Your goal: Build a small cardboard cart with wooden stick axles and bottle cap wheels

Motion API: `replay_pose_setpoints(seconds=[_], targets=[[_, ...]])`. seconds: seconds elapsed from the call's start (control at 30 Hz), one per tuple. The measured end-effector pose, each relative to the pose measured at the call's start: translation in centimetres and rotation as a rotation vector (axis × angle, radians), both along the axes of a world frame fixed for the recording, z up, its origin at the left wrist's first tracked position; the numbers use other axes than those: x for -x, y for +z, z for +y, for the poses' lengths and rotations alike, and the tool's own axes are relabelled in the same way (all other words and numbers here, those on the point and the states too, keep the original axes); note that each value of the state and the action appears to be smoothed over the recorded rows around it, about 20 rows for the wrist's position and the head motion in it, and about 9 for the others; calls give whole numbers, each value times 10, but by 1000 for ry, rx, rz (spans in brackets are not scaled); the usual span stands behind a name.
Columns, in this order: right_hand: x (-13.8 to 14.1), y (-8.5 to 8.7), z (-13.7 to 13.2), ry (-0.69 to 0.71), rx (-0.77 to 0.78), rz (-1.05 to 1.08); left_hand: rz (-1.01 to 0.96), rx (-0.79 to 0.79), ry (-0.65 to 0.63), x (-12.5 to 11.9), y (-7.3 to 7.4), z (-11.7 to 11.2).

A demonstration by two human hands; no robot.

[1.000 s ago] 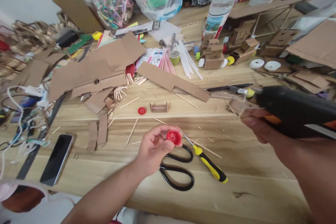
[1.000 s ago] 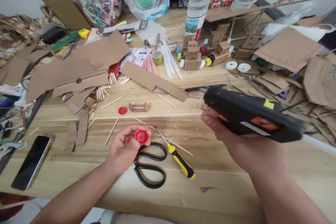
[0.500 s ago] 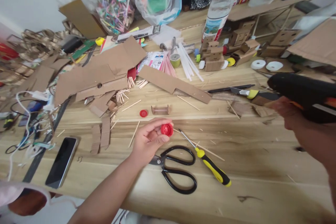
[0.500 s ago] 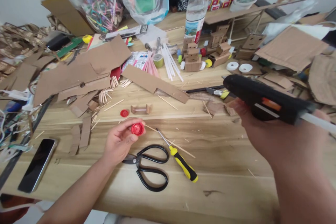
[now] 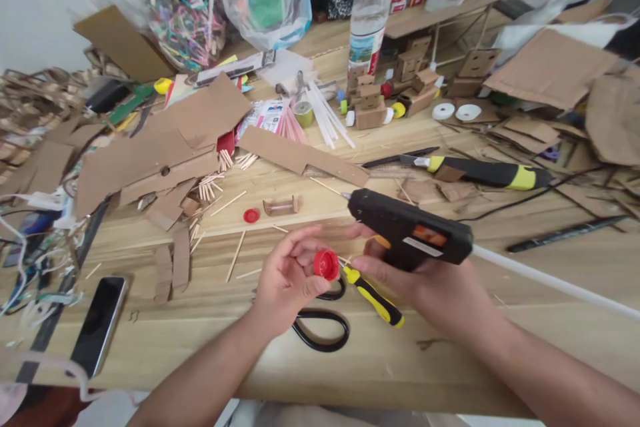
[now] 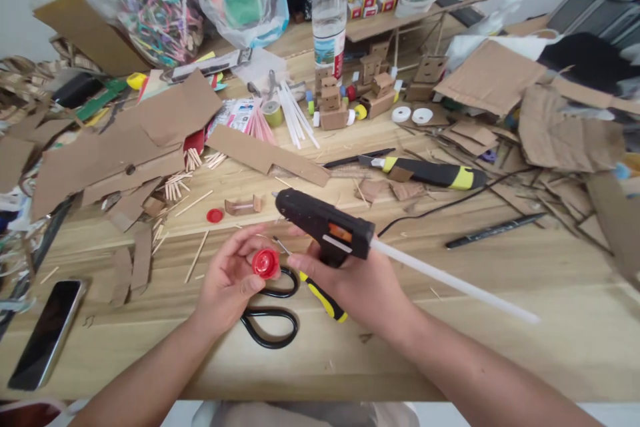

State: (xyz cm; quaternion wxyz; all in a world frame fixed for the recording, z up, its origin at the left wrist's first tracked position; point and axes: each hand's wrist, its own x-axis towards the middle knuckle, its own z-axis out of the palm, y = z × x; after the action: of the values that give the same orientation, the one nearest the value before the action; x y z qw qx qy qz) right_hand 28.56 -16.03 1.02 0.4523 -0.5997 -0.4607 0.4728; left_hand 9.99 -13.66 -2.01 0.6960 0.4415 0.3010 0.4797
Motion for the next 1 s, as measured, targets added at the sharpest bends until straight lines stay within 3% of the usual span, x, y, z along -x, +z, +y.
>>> replay_pose_setpoints(seconds=[0.17,0.3,0.47,0.63,0.83,1.0], targets=[[1,7,-1,48,23,47,-56,74,-104,-8,1,-5],[-8,3,-3,72,-70,79,-63,158,-74,-5,3,-1],[-20,5,-4,374,-78,-121,-54,135,27,5,6,8],[-16,8,-6,524,-63,-189,-52,41,35,11,5,13],[-13,-2,-12,416,-79,-240,26,-109,56,15,2,14],[-13,-8,-14,418,-99,-232,70,-212,47,15,0,15]])
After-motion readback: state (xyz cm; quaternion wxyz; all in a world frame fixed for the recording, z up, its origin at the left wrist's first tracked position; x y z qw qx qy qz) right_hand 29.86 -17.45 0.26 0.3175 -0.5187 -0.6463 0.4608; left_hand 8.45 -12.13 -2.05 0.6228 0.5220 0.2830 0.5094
